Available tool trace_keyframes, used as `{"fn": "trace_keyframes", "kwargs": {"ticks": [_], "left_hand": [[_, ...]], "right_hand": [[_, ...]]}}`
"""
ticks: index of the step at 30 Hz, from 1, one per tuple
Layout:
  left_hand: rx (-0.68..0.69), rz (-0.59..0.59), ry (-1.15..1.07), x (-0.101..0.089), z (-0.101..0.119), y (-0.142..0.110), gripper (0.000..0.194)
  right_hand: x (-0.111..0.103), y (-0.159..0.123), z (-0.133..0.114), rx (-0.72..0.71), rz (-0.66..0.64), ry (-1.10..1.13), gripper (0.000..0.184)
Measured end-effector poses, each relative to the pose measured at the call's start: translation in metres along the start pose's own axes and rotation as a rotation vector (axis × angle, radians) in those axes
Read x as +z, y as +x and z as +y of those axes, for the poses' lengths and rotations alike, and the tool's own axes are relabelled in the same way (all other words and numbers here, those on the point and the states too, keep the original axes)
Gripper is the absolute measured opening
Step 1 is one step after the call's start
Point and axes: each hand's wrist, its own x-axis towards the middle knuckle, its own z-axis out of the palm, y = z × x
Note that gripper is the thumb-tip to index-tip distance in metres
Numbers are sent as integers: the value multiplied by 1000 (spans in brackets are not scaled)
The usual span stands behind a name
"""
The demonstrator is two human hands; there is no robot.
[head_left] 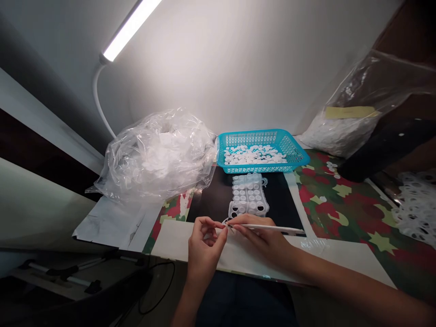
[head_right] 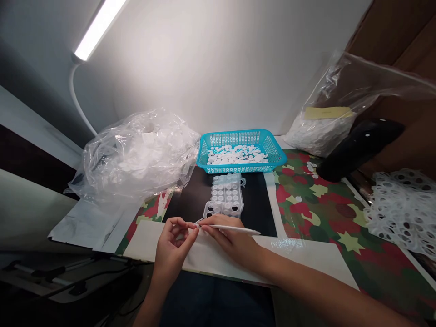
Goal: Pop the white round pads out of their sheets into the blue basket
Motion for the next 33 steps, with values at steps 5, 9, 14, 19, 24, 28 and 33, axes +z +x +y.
{"fn": "trace_keyframes", "kwargs": {"ticks": [5, 9, 14, 19, 24, 28, 33], "left_hand": [[-28, 43, -28, 3, 0, 1, 30], [-38, 52, -26, 3, -4, 2, 31], [-23, 52, -39, 4, -7, 3, 31], [-3, 50, 0, 4, -10, 4, 31], [-2, 20, 11, 3, -11, 4, 33], [-8, 10, 7, 2, -10, 3, 33], [-19, 4, 11, 1, -9, 2, 33]], "right_hand": [[1, -1, -3, -49, -37, -11, 25], [0, -2, -3, -65, -42, -31, 26], [1, -2, -3, -70, -52, 2, 27], [3, -3, -1, -106, -41, 21, 29], [3, -3, 0, -92, -2, 36, 27], [0, -2, 1, -21, 78, 4, 23], [-4, 2, 8, 97, 208, 160, 20]]}}
